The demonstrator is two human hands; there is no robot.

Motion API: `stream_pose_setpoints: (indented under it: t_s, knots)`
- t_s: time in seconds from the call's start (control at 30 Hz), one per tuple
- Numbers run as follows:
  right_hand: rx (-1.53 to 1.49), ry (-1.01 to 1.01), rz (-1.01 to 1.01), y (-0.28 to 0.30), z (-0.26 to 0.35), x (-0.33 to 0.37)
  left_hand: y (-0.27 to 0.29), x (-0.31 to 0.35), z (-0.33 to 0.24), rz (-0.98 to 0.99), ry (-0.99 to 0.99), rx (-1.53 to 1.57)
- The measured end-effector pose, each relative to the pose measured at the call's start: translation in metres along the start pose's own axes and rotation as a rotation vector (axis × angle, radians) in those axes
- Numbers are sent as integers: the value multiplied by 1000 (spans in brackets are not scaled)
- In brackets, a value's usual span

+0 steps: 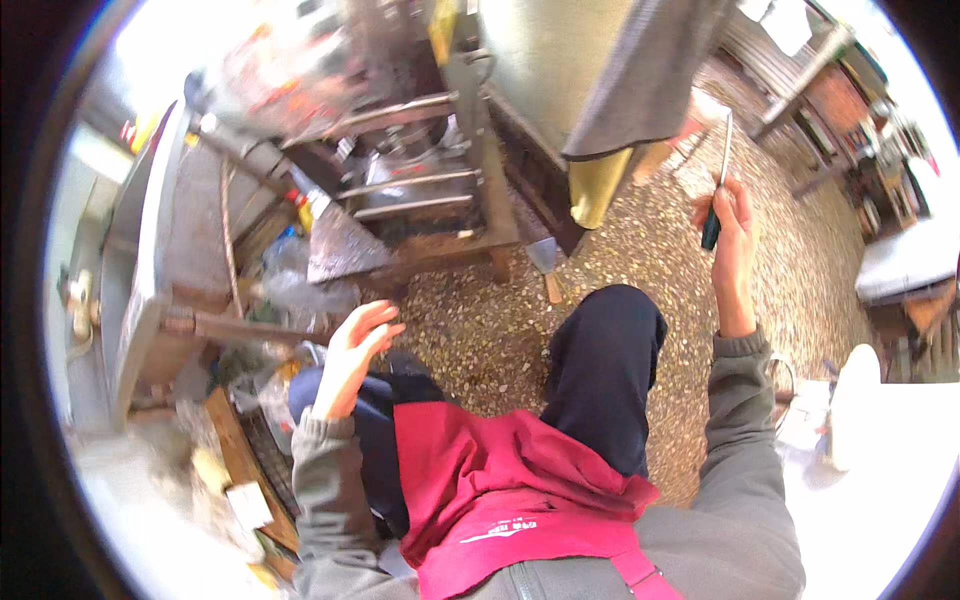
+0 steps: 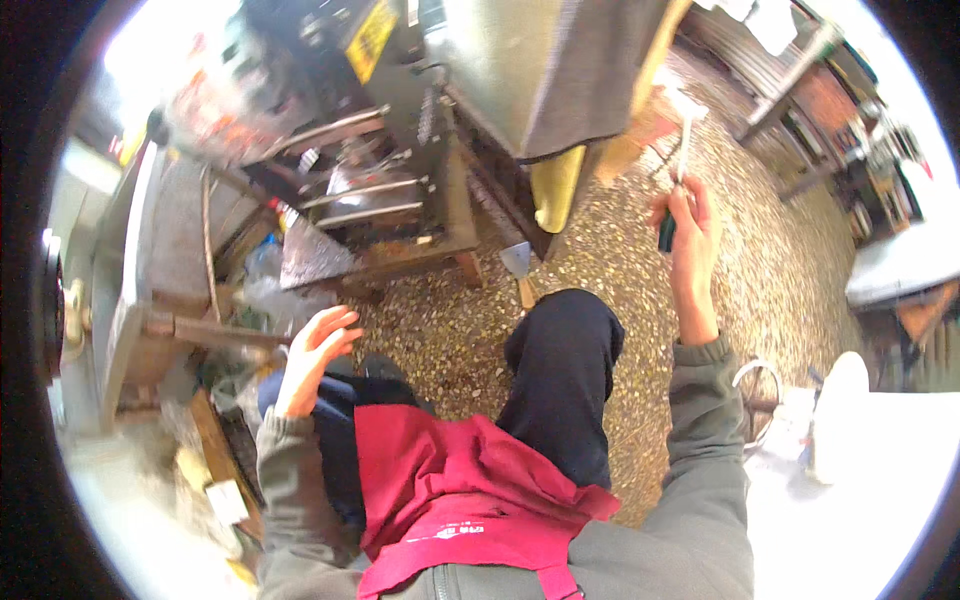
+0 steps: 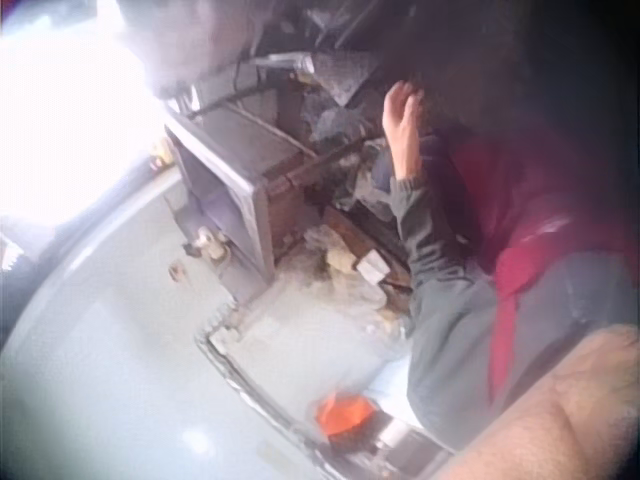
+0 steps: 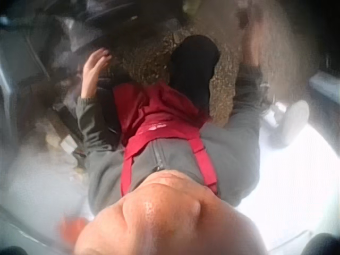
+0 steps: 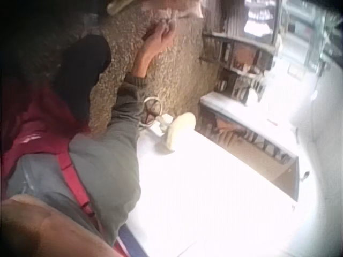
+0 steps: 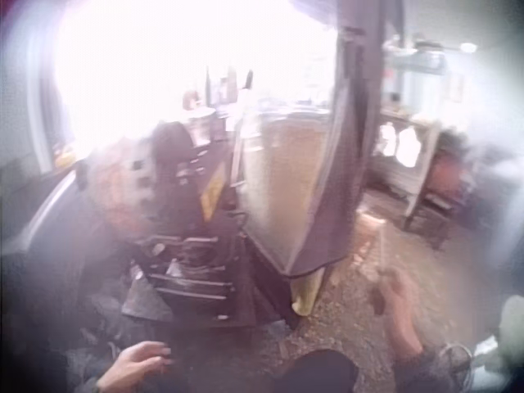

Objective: The person sits on the floor and assembles a metal machine part. They place a metal plate with a circular opening onto the machine, insert a spring, and use a screwdriver to tighten screws to secure the plate.

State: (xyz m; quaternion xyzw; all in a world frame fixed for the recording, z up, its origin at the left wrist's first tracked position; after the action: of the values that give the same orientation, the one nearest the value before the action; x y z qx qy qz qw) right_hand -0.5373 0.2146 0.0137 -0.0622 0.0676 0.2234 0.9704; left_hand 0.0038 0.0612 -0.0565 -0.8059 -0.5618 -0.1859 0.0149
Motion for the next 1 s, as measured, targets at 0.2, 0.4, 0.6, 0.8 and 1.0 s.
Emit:
stream_pose_setpoints:
  t_s: [0.2,0.4,0.6,0.8,1.0]
  knots:
    - [-1,-486,27,-28,-181,-91,-42,-26,32,66,141,248]
    - [-150,-517,43,-102,-246,-157,-51,-42,58,33,308,476]
    - [53,-390,168,-58,-203,-43,-42,-95,80,-75,455,857]
    - [449,-467,1077,-106,-120,109,-42,-111,93,-125,377,813]
    - [230,-859,787,-183,-147,159,-18,-90,71,-101,345,732]
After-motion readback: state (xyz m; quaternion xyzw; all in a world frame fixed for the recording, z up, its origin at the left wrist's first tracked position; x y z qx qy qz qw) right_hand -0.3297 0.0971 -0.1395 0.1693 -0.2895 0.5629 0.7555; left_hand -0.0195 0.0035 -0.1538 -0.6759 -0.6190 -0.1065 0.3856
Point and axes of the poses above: each hand's wrist, its own x-axis away from the middle knuckle, its own y-axis out of the back of the hand, z = x × y, the point moved 9 cm from there along -x, towards the middle knuckle, and after that the axes turned 13 degrees about -z, right-handed, at the moved point
